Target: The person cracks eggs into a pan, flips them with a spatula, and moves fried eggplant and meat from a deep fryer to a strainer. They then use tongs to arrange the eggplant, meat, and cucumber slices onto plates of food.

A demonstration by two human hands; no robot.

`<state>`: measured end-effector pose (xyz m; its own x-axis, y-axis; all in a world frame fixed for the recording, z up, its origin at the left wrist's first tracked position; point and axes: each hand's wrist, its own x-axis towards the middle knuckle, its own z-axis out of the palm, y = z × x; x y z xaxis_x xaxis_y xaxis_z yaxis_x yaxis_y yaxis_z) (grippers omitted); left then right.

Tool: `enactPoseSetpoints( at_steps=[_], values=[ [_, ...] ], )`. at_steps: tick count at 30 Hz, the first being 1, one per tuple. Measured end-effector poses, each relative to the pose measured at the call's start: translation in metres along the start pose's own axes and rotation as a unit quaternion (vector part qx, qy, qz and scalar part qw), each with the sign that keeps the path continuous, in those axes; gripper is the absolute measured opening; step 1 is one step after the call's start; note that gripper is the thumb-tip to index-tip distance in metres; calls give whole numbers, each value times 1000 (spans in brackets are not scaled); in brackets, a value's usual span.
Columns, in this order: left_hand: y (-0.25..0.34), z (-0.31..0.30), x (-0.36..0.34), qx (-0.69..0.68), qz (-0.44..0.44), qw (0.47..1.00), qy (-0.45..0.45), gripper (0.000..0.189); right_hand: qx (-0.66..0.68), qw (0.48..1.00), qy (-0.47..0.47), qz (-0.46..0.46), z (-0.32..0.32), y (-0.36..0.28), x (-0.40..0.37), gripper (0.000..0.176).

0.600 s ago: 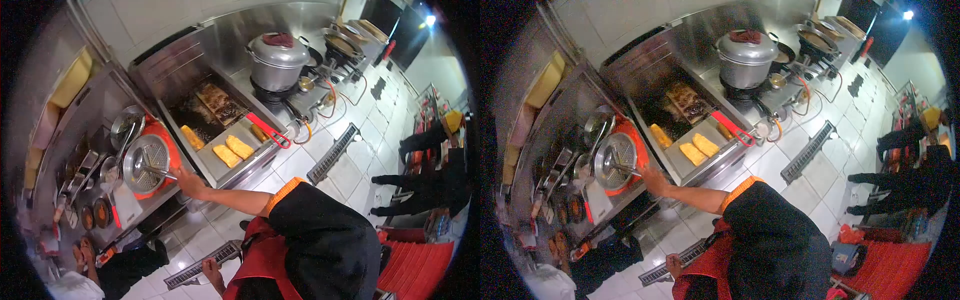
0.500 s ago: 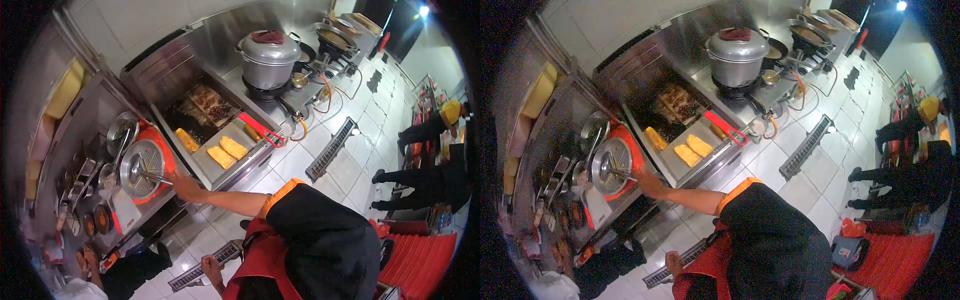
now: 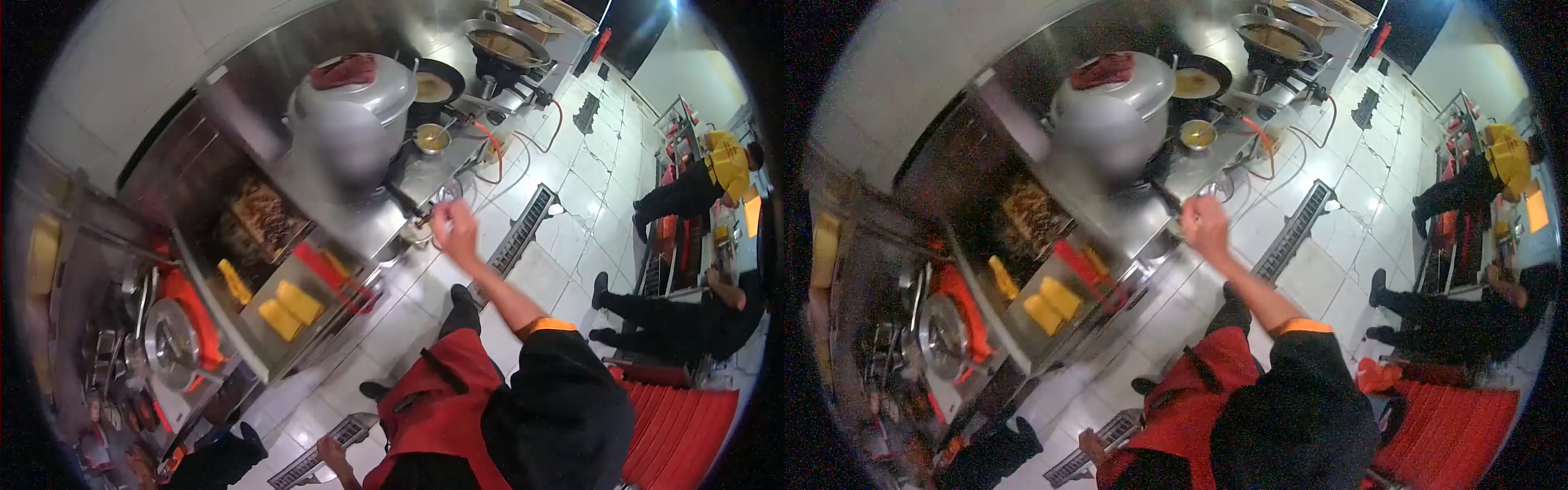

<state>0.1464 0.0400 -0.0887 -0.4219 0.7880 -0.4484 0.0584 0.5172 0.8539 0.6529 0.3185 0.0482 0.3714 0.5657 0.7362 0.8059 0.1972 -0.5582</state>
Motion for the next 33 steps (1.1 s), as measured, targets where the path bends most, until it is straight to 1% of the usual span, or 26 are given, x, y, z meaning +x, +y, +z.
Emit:
enactPoseSetpoints(
  at_steps=[1, 2, 3, 4, 5, 6, 7, 8, 9, 10, 11, 12, 13, 15, 16, 17, 19, 21, 22, 24, 26, 28, 30, 31, 32, 33],
  values=[
    [-12, 18, -7, -23, -67, 996, 48, 16, -103, 994, -21, -11, -5, 71, 17, 10],
    [-41, 20, -7, -46, -80, 995, 26, 19, -152, 986, -72, -14, -6, 137, 41, 13],
    [-77, 21, -10, -93, -85, 992, -18, 23, -198, 972, -125, -18, -3, 199, 63, 16],
    [-119, 21, -12, -206, -73, 969, -114, 28, -193, 972, -131, -24, 9, 260, 84, 16],
    [-170, 22, 1, -459, -115, 805, -358, 34, -268, 942, -194, -50, 24, 318, 100, 22],
    [-144, 61, -46, -259, -132, 944, -157, 34, -337, 902, -259, -77, 40, 371, 112, 28],
    [-113, 101, -98, -31, -225, 973, 28, 37, -327, 902, -268, -87, 55, 418, 124, 28],
    [-118, 121, -126, -56, -187, 981, -13, 31, -362, 873, -283, -166, 69, 457, 132, 32],
    [-118, 150, -143, -58, -197, 979, 4, 31, -391, 837, -296, -244, 86, 490, 132, 36],
    [-111, 170, -168, -55, -138, 987, -60, 29, -374, 835, -315, -251, 97, 506, 135, 36],
    [-106, 184, -205, -53, -84, 987, -124, 27, -355, 835, -348, -235, 101, 513, 140, 36],
    [-109, 198, -232, -6, -60, 988, -145, 29, -338, 832, -380, -220, 102, 518, 146, 36],
    [-113, 212, -253, -9, -78, 988, -129, 29, -325, 827, -397, -229, 106, 525, 150, 36],
    [-137, 244, -288, -28, -191, 978, -83, 32, -333, 767, -526, -155, 112, 534, 165, 41],
    [-146, 259, -311, -39, -248, 966, -61, 34, -325, 759, -538, -168, 104, 521, 177, 41],
    [-151, 269, -337, -51, -304, 950, -38, 35, -309, 762, -549, -151, 91, 497, 189, 40],
    [-163, 296, -372, -64, -309, 949, 4, 33, -285, 758, -566, -152, 96, 503, 187, 40],
    [-165, 344, -383, -72, -301, 949, 62, 28, -283, 763, -479, -328, 113, 567, 177, 52],
    [-164, 370, -386, -77, -300, 946, 92, 26, -271, 754, -485, -349, 115, 570, 174, 52],
    [-159, 425, -390, -68, -290, 943, 151, 24, -249, 779, -441, -371, 110, 571, 171, 57],
    [-147, 469, -389, -66, -261, 944, 190, 23, -223, 813, -442, -308, 103, 563, 164, 59],
    [-153, 517, -406, -112, -248, 934, 233, 23, -166, 845, -391, -325, 69, 521, 144, 53],
    [-171, 575, -426, -161, -253, 908, 292, 19, -38, 831, -302, -466, 38, 503, 103, 37],
    [-181, 605, -432, -179, -275, 895, 301, 19, 0, 811, -502, -300, 17, 499, 75, 25],
    [-190, 636, -438, -212, -277, 888, 300, 17, 10, 758, -471, -451, 14, 516, 47, 22],
    [-204, 664, -440, -244, -272, 882, 298, 15, 47, 730, -525, -436, 16, 528, 17, 22]
  ],
)
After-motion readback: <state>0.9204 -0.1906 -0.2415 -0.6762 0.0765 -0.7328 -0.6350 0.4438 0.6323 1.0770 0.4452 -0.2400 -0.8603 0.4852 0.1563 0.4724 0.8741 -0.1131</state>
